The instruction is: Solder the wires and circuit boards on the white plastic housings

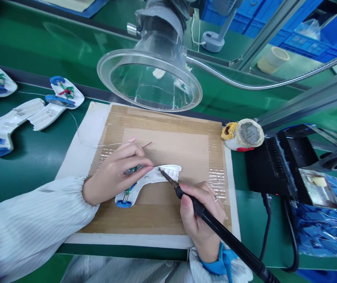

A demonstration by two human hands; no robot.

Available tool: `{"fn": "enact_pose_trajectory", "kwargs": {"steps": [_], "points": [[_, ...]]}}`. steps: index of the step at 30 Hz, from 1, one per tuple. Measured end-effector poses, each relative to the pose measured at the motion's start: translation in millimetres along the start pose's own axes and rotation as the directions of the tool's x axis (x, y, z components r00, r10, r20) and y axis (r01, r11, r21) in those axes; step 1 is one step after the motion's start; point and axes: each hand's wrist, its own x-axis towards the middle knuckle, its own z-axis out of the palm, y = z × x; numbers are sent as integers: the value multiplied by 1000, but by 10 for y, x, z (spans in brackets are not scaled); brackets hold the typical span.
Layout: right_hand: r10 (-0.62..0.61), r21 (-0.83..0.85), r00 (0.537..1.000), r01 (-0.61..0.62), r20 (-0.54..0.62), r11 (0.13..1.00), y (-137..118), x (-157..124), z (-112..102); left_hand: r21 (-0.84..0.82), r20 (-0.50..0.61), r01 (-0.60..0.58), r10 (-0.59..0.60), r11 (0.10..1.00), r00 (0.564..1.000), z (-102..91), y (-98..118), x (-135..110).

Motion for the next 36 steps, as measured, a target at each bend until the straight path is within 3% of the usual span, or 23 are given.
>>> {"fn": "enact_pose_trajectory", "kwargs": {"steps": [5, 10, 14, 17, 20, 22, 24, 25, 29, 31, 32, 34, 36], "points": [[1, -4, 1000, 0, 9, 1000, 15, -14, -4, -3, 6, -1, 1, 1000, 1000, 6, 10, -5], [-73, 20, 997, 73, 5, 997, 12, 19, 35, -24, 12, -9, 10, 1000, 1000, 4, 15, 17], [-120, 26, 993, 120, -6, 992, 5, 61, 21, -12, -22, 144, -144, 990, 989, -208, -192, 221], [-110, 41, 993, 111, -44, 993, 27, 46, -25, 243, -6, 237, -243, 941, 970, -454, -304, 383], [-22, 82, 989, 34, -147, 996, 37, 10, -31, 435, 22, 102, -124, 894, 992, -604, -162, 398], [80, 91, 982, -65, -172, 994, 25, 7, 7, 437, 141, -45, -19, 898, 990, -616, 18, 354], [141, 33, 980, -138, -143, 990, 20, 28, 74, 442, 316, -135, -14, 887, 948, -575, 166, 340], [135, -12, 985, -138, -110, 990, 28, 45, 114, 475, 383, -127, -74, 871, 921, -543, 209, 360], [37, -106, 993, -24, 116, 994, 128, 100, 253, 624, 433, 56, -404, 780, 806, -420, 182, 606], [-4, -128, 983, 28, 184, 991, 179, 108, 281, 562, 454, 135, -441, 816, 774, -401, 116, 732], [-19, -133, 980, 46, 201, 990, 195, 107, 285, 485, 464, 175, -422, 857, 779, -408, 89, 770], [-49, -128, 976, 77, 213, 989, 210, 103, 284, 244, 452, 265, -351, 933, 820, -449, 60, 780], [-73, -114, 976, 98, 204, 989, 211, 98, 280, -41, 426, 317, -271, 947, 863, -506, 71, 716]]}}
